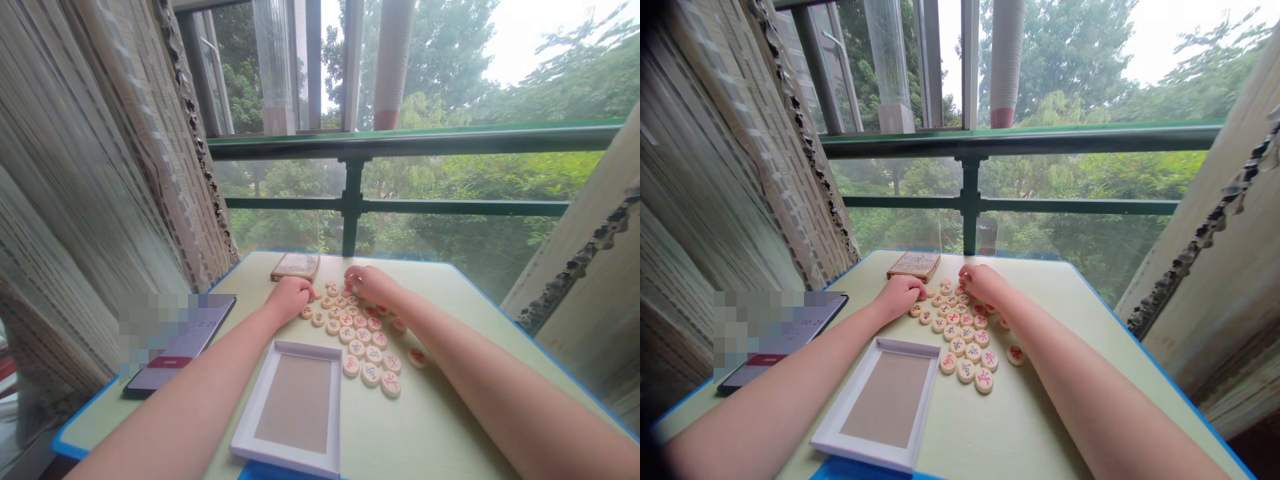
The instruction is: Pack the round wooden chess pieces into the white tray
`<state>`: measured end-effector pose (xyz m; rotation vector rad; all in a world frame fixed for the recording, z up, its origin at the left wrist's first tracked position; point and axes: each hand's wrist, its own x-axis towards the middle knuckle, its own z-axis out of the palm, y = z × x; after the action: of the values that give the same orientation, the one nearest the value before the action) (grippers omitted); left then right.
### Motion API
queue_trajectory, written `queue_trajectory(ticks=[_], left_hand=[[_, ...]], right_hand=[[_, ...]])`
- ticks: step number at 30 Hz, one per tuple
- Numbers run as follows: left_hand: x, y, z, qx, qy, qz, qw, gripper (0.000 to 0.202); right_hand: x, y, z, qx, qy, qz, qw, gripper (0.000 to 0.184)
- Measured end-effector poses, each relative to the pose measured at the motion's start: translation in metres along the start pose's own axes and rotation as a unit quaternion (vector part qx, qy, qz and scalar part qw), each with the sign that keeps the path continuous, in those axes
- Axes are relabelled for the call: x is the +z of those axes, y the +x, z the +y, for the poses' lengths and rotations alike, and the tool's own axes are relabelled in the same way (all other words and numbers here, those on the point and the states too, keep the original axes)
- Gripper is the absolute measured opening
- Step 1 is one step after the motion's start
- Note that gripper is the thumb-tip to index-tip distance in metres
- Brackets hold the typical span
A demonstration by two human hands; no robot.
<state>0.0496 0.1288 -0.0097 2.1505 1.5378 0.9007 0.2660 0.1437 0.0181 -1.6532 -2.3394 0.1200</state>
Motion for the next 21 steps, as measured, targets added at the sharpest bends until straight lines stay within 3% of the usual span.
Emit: queue_trajectory(ticks=[6, 16, 21], left_hand=[[0.0, 0.0, 0.001, -0.001, -0.001, -0.001, 1.0, 0.027], [-0.001, 0.001, 0.0, 0.025, 0.027, 0.024, 0.999, 0.028], [-0.001, 0.003, 0.0, 0.052, 0.047, 0.034, 0.997, 0.03]], right_hand=[[0.0, -0.001, -0.003, 0.009, 0.014, 0.007, 1.0, 0.029], [0.002, -0.002, -0.004, 0.026, -0.076, 0.026, 0.996, 0.028], [0.003, -0.004, -0.021, -0.066, -0.023, 0.06, 0.996, 0.033]])
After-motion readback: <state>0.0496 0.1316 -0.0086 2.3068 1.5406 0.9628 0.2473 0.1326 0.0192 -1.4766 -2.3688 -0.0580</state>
